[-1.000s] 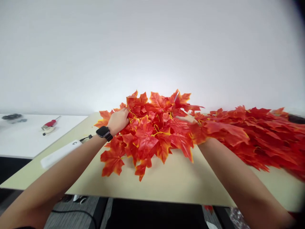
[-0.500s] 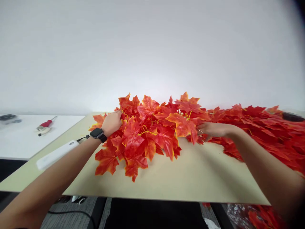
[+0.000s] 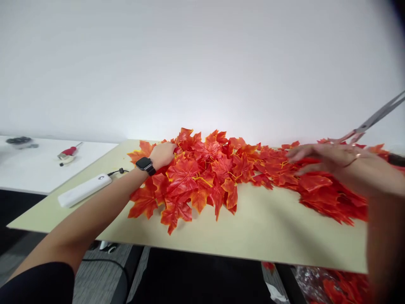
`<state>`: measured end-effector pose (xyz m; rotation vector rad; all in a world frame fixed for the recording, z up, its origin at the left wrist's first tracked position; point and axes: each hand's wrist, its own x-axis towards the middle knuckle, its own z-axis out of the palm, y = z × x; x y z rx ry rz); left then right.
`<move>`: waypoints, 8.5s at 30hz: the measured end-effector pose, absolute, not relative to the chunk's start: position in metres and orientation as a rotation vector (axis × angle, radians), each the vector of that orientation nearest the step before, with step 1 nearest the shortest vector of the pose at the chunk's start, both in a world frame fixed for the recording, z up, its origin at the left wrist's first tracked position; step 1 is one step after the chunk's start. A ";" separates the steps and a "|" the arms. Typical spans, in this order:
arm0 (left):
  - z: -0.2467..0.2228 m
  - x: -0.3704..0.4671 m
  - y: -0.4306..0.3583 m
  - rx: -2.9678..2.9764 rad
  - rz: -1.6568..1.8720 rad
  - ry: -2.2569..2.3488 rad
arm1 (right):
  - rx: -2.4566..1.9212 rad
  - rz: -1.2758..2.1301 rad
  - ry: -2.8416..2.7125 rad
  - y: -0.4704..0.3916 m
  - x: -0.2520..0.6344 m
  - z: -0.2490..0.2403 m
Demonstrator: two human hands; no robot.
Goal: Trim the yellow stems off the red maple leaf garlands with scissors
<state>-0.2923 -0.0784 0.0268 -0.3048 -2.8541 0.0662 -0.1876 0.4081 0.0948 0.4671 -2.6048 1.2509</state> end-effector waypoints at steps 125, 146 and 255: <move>-0.041 -0.207 0.032 -0.526 -1.800 -2.125 | 0.604 0.454 -2.957 0.213 -0.200 -0.035; -0.056 -0.230 0.029 -0.278 -2.113 -1.803 | 0.691 1.531 -2.323 0.220 -0.211 -0.048; -0.057 -0.229 0.030 -0.215 -1.958 -1.767 | 0.512 1.889 -2.294 0.212 -0.211 -0.056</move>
